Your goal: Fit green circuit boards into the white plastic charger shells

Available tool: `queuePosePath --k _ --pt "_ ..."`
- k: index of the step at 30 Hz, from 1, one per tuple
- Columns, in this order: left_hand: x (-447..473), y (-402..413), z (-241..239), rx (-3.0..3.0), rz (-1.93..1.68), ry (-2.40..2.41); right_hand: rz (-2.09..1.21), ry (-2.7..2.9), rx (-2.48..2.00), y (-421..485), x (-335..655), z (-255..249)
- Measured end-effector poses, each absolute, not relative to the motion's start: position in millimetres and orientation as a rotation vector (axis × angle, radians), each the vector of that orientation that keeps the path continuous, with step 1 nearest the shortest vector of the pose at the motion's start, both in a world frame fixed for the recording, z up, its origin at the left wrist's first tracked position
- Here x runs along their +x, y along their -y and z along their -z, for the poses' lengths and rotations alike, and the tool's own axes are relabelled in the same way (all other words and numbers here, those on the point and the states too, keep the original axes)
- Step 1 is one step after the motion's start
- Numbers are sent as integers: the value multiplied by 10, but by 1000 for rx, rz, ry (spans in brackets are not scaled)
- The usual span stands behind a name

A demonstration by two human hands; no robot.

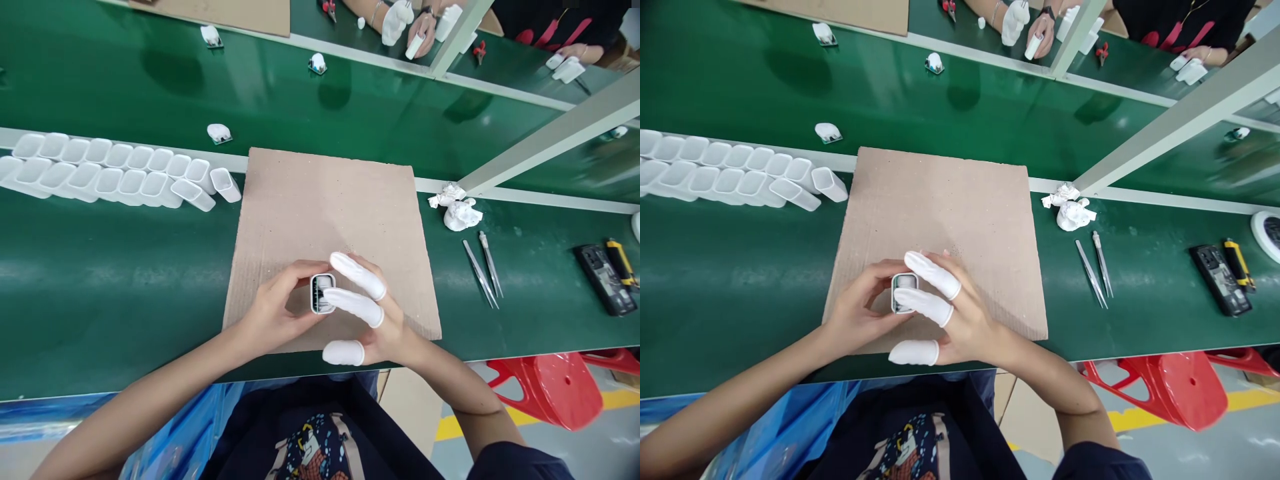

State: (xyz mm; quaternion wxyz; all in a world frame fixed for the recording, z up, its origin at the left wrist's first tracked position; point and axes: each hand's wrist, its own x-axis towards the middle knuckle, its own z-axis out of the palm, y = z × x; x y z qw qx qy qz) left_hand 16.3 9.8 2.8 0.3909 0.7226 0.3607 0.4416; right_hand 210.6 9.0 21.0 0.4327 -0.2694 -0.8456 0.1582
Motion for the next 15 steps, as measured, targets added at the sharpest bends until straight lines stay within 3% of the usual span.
queuePosePath --k 9,15 --pt "157 -119 -67 1958 -1162 -892 -76 2170 -643 -157 2117 -43" --pt "134 -150 -80 1963 -1153 -920 -222 2190 -680 -230 2162 -117"
